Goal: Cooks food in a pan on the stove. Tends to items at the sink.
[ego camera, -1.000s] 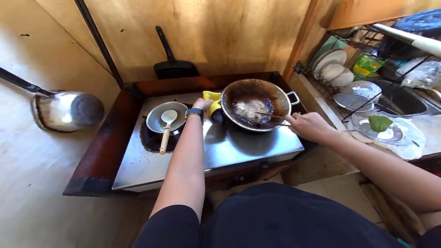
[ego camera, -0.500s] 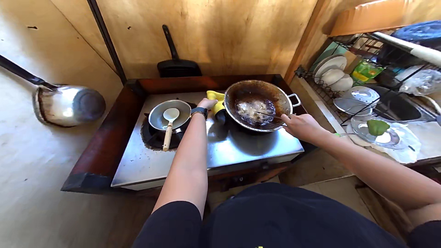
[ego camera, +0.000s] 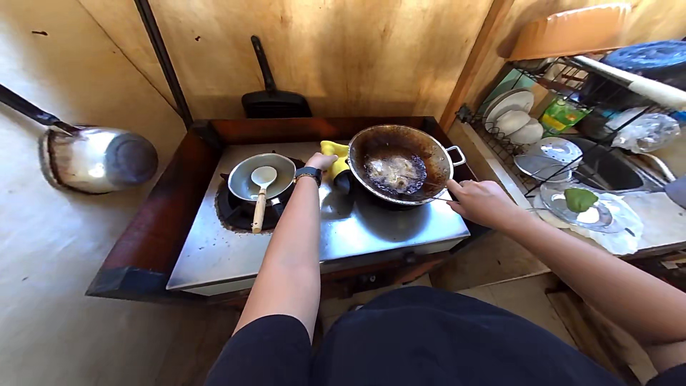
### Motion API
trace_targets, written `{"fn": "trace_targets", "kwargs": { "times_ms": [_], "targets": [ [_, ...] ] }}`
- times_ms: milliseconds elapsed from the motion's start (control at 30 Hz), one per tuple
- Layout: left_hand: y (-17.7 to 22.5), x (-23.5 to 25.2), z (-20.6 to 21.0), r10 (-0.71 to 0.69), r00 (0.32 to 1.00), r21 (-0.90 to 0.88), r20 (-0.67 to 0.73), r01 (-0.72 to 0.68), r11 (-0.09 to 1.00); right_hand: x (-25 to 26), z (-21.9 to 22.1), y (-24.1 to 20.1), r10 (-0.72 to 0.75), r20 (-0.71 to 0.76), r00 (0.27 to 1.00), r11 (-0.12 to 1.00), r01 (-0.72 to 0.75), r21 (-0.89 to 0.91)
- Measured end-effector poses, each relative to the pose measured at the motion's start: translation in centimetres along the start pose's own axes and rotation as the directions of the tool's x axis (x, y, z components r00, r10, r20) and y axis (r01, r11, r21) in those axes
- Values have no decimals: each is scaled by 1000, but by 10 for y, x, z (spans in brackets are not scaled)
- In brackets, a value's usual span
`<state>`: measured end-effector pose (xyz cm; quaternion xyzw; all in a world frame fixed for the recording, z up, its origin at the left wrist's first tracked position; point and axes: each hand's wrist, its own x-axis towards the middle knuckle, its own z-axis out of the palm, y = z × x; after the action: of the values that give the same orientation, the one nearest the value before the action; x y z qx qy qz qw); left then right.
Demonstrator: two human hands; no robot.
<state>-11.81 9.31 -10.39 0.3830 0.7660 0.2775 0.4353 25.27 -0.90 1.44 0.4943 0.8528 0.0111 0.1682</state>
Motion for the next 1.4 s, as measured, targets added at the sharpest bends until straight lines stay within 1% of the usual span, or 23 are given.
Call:
{"fn": "trace_targets", "kwargs": {
  "times_ms": [100,200,267,433,567,733,800,933,1067,1167,1267,1400],
  "targets": [
    [0,-1,0,6,1000,-6,11,-6,1000,-1,-6,-22,1,40,999,1000,-2,13],
    [3,-6,-3,20,999,70,25,-21,997,11,-1,-45,41,56,998,998,-43,35],
    [4,-4,-4,24,999,88,35,-27,996,22,2,-55,65,61,996,997,-68,37],
    [-2,2,-2,37,999,5,27,-37,999,25,-7,-56,72,60,996,997,-72,9],
    [-2,3,-2,32,999,25,33,-33,999,27,-2,-61,87,66,994,996,-87,1],
    [-3,4,-3,30,998,36,60,-32,999,35,4,-75,151,40,988,988,-152,21],
    [-4,4,-2,27,998,23,54,-28,999,37,6,-71,152,16,988,987,-153,39],
    [-3,4,-1,36,999,30,41,-37,999,37,5,-45,148,-19,989,987,-147,65],
    [-2,-2,-2,39,998,-33,46,-38,999,34,2,-37,162,15,987,982,-163,92],
    [-5,1,0,51,998,11,28,-52,999,34,4,-34,165,14,986,980,-166,112],
    [-5,4,-2,48,998,53,33,-50,997,32,5,-32,133,5,991,986,-133,101],
    [-7,6,-2,39,998,-1,51,-39,999,12,-2,-23,55,-49,997,998,-54,14]
  ]
}}
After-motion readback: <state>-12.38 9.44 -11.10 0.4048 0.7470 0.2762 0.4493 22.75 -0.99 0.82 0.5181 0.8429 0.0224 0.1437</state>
